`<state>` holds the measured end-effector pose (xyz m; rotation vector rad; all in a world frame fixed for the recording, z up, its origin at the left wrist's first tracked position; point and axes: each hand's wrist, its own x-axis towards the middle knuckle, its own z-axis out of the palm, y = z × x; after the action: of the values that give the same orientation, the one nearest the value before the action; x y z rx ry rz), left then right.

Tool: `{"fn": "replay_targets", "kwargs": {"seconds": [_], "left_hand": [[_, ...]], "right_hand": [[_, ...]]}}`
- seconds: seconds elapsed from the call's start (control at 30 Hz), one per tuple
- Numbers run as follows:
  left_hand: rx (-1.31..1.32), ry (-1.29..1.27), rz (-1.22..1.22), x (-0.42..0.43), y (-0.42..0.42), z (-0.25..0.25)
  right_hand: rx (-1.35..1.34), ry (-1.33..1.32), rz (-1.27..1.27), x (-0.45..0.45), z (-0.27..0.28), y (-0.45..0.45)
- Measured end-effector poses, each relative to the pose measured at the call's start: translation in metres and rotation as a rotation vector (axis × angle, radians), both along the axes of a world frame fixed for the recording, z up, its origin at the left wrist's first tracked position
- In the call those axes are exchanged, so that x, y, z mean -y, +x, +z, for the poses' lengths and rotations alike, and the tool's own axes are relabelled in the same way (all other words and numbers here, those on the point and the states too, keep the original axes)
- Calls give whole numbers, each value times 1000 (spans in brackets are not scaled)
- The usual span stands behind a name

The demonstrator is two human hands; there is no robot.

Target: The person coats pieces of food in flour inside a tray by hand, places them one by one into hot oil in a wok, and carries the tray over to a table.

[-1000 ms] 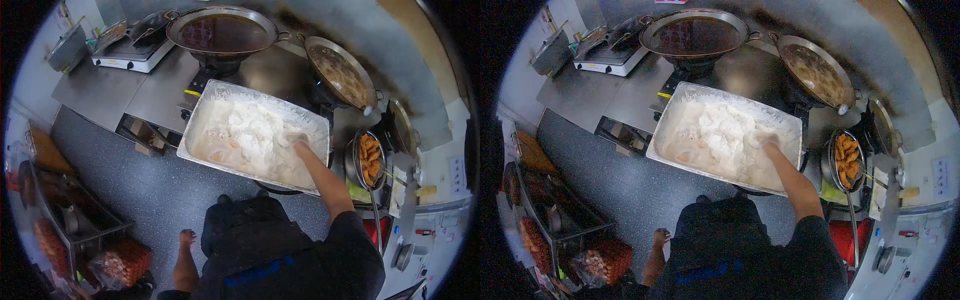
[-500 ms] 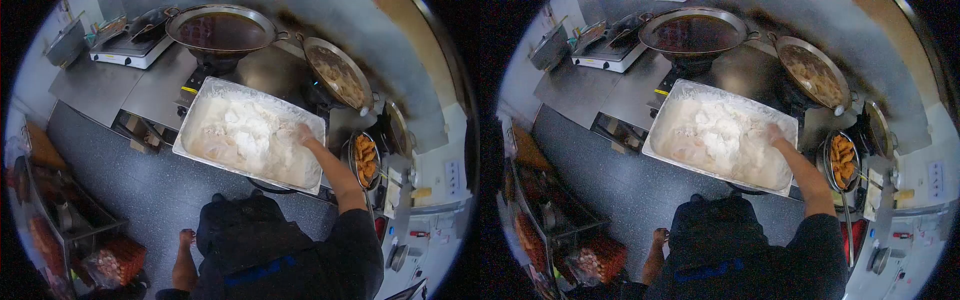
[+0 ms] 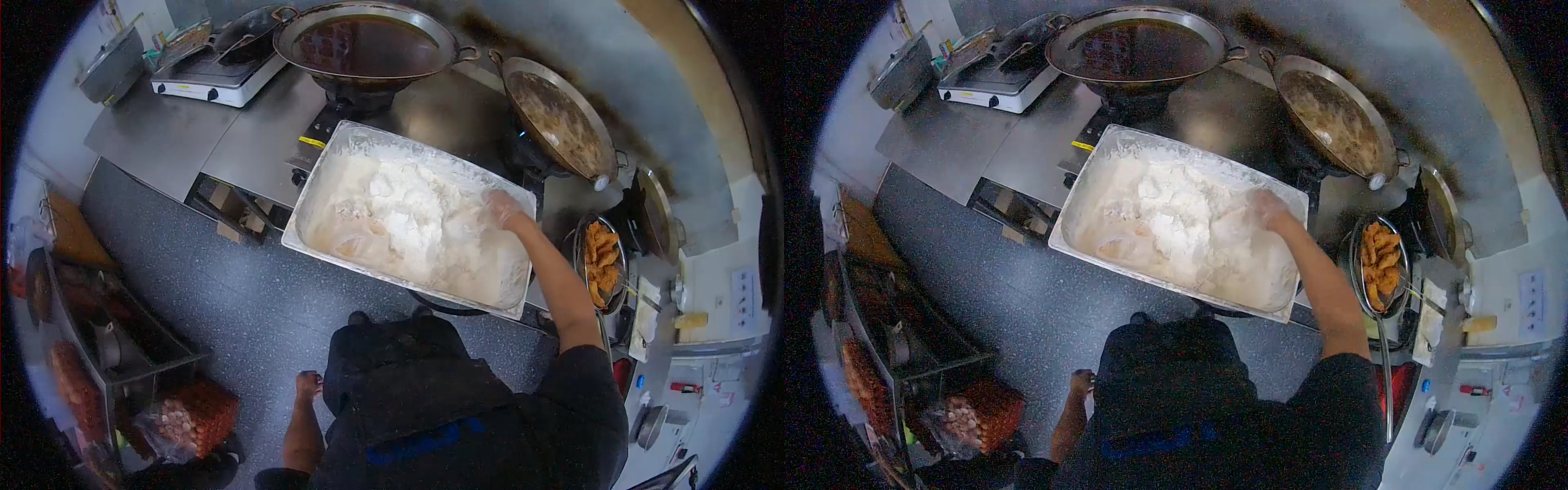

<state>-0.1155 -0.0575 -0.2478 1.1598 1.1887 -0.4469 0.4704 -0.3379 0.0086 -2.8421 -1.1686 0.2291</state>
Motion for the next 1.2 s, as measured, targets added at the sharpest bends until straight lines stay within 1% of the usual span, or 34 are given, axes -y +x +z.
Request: {"fn": "replay_targets", "kwargs": {"seconds": [0.03,0.07,0.1,0.13,0.17,0.23,0.27,0.33,0.37,0.43,0.5,0.57,0.6,0.63,0.67,0.73,0.77,0.8,0.83,0.87,0.97,1.03,1.07,1.1,1.13,1.2], "left_hand": [[-27,57,-13,-2,1,-5],[-50,115,-25,-5,4,-8],[-45,118,-24,-8,10,-4],[-44,107,30,-10,14,0],[-51,94,80,-9,13,5],[-67,79,122,-8,12,-2],[-79,68,164,-9,12,-9],[-83,95,157,-7,18,-3],[-99,117,138,-2,16,1],[-135,83,186,9,18,7],[-165,56,232,16,22,11],[-108,-16,156,30,19,15],[-112,-17,159,39,10,7],[-74,4,71,47,4,-10],[-35,27,-17,51,2,-19],[-43,58,39,66,11,-5],[-58,77,92,78,15,2],[-64,77,96,86,16,5],[-94,6,208,92,19,6],[-117,-64,321,97,24,7],[-144,-36,301,109,34,7],[-128,-8,282,120,39,11],[-114,20,256,125,41,13],[-101,39,234,128,45,14],[-92,45,211,131,43,13],[-78,41,176,136,48,5]], "right_hand": [[-14,-182,-90,-5,13,1],[-14,-179,-95,-11,36,-10],[-77,-221,-66,-24,67,-22],[-140,-266,-32,-32,83,-27],[-143,-269,-29,-28,75,-19],[24,-244,-22,-22,61,-1],[25,-242,-21,-19,60,0],[-45,-289,156,-24,72,-5],[-49,-291,161,-25,71,-2],[52,-132,95,-22,68,6],[4,-182,120,-19,67,10],[-41,-234,161,-21,67,18],[-63,-242,98,-21,67,20],[-80,-248,36,-19,69,23],[-79,-245,38,-16,71,22],[48,-244,220,-15,77,22],[51,-241,232,-15,80,25],[18,-207,299,-11,82,23],[-14,-171,361,-7,85,22],[-12,-167,363,-5,89,24],[28,-187,323,-15,105,25],[-53,-413,460,-14,105,26],[-54,-411,456,-5,96,30],[0,-81,508,8,81,35],[64,251,544,17,80,35],[72,-58,612,16,86,36]]}}
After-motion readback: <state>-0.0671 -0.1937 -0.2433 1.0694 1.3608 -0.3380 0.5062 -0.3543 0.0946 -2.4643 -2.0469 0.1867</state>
